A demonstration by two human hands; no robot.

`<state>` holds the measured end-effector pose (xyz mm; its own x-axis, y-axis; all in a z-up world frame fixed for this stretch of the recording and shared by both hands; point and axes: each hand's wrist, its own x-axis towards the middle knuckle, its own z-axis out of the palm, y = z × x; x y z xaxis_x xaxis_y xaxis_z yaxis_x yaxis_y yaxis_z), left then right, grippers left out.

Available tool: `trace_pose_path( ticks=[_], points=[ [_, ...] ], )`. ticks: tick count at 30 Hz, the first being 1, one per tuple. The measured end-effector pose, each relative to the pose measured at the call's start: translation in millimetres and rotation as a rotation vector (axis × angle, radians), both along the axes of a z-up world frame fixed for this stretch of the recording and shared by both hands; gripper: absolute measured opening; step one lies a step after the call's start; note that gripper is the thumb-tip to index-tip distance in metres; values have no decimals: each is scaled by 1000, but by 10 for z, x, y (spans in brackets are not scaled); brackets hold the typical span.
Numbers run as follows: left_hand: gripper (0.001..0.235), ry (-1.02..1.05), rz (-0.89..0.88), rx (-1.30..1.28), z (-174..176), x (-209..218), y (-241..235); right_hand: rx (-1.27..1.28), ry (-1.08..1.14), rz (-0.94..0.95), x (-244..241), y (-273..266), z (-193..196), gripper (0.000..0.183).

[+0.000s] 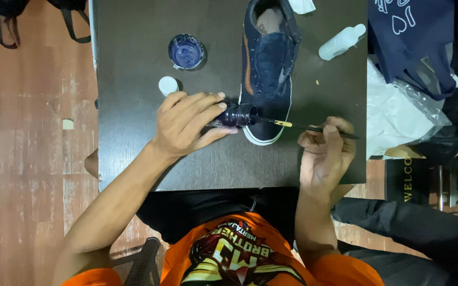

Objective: The person paints a dark blue sneaker with a dark liquid using a small brush. They repeatedly dip the brush into a small bottle and apply the substance to the shoe's upper, toe, and side panels. The person rotates the shoe to access different areas while seated at a table.

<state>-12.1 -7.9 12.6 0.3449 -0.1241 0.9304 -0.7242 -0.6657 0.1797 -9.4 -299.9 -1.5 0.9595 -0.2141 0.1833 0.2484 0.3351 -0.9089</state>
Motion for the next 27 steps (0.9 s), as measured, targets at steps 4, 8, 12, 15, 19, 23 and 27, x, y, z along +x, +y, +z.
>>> trace_pose_path(
  ticks=[4, 8, 12, 15, 19, 23, 27],
  points=[
    [36, 25, 5, -19, -7, -9, -14, 99, 25, 63, 69, -198, -209, 12],
    [38, 55, 0, -45, 3, -20, -33, 225, 70, 154, 133, -320, -414, 19],
    [39, 67, -14, -20, -5, -30, -5, 261, 115, 164, 122, -390, -308, 19],
    [41, 99, -21, -26, -2, -34, 20, 396, 104, 179, 148, -496, -284, 19],
    [40, 90, -44, 7, 21, -37, 62, 172, 67, 27, 93, -636, -237, 15],
    [41, 69, -45, 19, 37, -43, 93, 8, 83, -60, -50, -822, -282, 15],
    [46, 144, -57, 63, -12, -82, 228, 9, 85, -101, -103, -848, -392, 14]
  ],
)
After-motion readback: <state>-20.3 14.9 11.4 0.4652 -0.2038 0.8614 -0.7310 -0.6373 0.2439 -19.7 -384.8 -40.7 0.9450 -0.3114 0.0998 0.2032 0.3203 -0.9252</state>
